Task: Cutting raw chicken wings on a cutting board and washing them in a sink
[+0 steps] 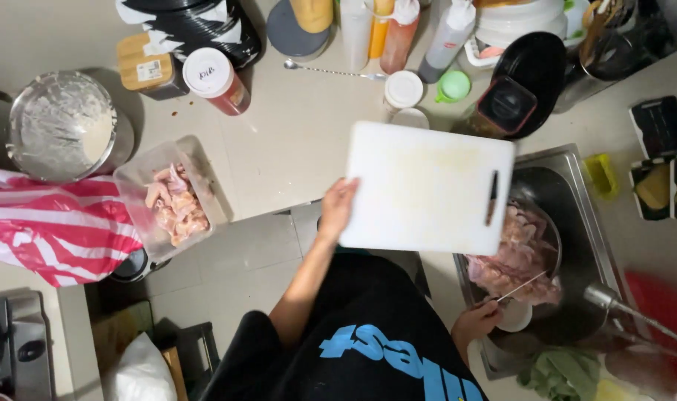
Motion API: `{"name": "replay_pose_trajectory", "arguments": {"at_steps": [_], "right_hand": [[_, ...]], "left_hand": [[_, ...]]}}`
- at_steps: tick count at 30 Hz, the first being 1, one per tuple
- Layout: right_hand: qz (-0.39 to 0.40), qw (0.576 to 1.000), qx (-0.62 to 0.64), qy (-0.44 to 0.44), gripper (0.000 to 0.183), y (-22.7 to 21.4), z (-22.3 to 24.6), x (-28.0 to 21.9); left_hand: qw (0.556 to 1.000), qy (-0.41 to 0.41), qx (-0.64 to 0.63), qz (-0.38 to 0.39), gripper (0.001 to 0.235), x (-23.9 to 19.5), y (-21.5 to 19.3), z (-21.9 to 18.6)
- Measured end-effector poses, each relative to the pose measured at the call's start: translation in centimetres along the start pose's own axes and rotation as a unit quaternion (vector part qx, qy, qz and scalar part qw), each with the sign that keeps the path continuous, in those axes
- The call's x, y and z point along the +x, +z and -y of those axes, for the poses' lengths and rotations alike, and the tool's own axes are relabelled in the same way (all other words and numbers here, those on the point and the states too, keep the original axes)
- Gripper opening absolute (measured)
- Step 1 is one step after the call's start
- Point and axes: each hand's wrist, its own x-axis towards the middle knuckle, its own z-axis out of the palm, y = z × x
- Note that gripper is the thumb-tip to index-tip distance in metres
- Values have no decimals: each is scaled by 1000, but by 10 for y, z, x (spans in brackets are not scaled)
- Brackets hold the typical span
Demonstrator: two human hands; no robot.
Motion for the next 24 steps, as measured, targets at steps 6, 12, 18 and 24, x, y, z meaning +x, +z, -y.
{"name": "replay_pose_trajectory", "arguments": {"at_steps": [6, 12, 18, 24], "right_hand": [[66, 995, -63, -39, 48, 49, 41, -31], [136, 950, 2, -282, 38, 106, 93, -62], [287, 917, -93, -261, 49, 177, 142, -115], [383, 813, -229, -374, 45, 291, 123, -164]], "left_hand": [[994, 28, -37, -100, 22, 13, -157, -10], [981, -20, -10, -194, 40, 77, -254, 67], [981, -50, -53, -178, 35, 151, -283, 160], [945, -160, 233, -166, 61, 175, -278, 162]]}}
